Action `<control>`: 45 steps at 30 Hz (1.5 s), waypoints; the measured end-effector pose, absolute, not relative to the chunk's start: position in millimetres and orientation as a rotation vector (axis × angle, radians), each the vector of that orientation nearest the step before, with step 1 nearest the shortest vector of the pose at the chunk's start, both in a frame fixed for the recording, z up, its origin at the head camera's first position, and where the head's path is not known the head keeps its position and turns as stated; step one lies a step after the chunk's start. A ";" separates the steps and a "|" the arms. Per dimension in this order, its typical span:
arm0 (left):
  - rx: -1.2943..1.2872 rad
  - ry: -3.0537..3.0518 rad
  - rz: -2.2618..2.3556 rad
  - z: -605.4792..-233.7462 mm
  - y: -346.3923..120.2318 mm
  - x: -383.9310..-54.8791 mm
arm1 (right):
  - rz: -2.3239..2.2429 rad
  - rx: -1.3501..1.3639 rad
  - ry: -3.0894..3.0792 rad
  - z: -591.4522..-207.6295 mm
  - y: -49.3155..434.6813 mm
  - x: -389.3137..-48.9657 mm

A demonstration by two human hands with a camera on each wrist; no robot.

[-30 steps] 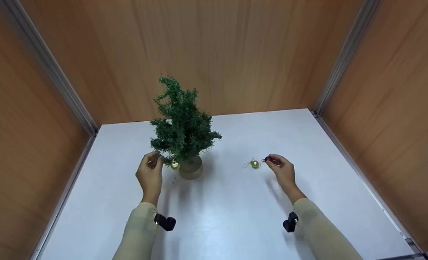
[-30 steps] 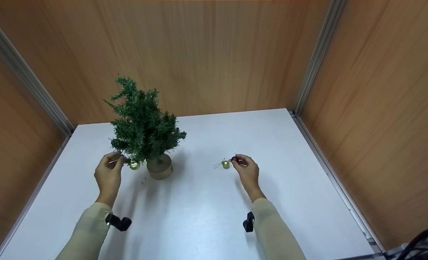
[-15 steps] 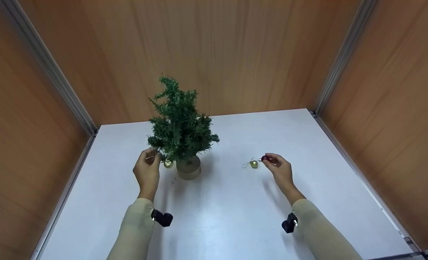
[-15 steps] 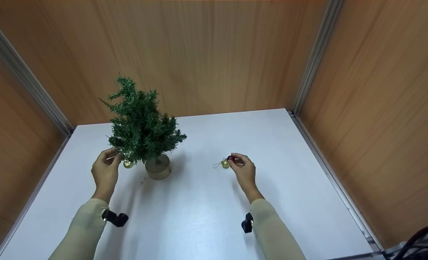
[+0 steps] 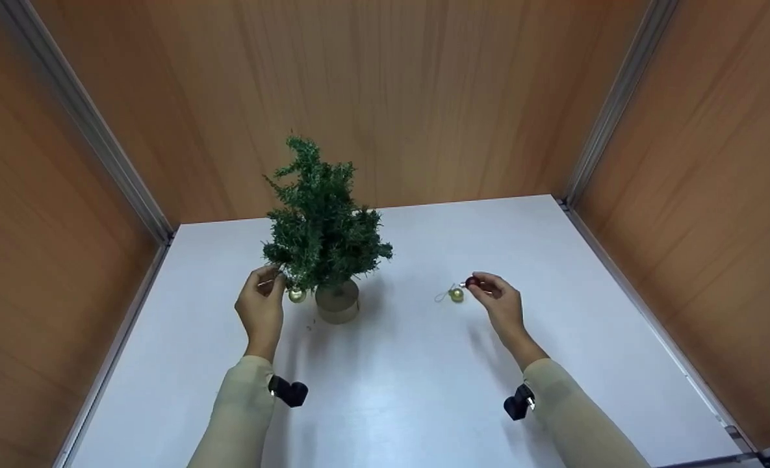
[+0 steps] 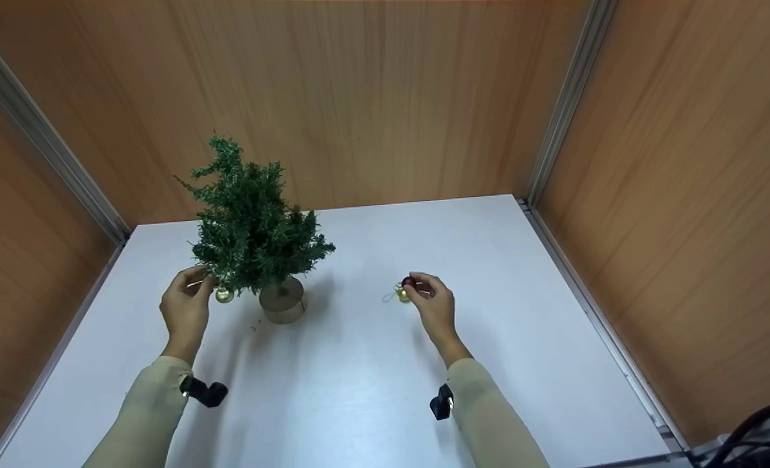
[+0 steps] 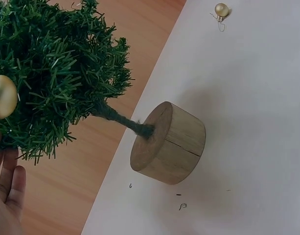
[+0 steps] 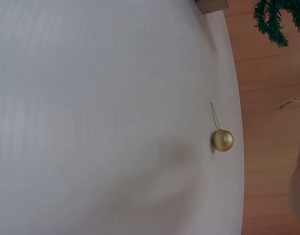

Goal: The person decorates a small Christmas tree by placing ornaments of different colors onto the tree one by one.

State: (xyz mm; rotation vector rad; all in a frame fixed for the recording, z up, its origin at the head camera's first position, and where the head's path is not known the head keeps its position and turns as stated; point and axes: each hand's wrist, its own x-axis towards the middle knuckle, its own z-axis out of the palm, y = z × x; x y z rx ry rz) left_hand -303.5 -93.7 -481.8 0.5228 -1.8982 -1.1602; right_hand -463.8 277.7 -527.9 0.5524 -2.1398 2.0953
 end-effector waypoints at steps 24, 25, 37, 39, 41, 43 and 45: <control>0.558 -1.858 -1.261 -493.7 -86.5 -297.4 | 2.149 0.719 -2.110 -507.1 262.7 -440.5; 0.554 -1.859 -1.264 -494.2 -85.8 -297.2 | 2.152 0.728 -2.107 -503.9 261.9 -438.0; 0.585 -1.867 -1.275 -500.6 -80.2 -293.5 | 2.261 0.814 -2.037 -493.3 249.3 -429.6; 0.592 -1.856 -1.291 -501.4 -79.6 -292.2 | 2.236 0.824 -2.037 -496.6 247.6 -432.0; 0.596 -1.848 -1.310 -502.2 -79.0 -290.8 | 2.211 0.835 -2.041 -495.2 246.1 -430.9; 0.595 -1.843 -1.332 -503.0 -78.7 -289.7 | 2.189 0.858 -2.043 -491.7 244.8 -427.8; 0.592 -1.840 -1.363 -503.7 -78.4 -288.3 | 2.174 0.893 -2.044 -485.1 243.4 -422.0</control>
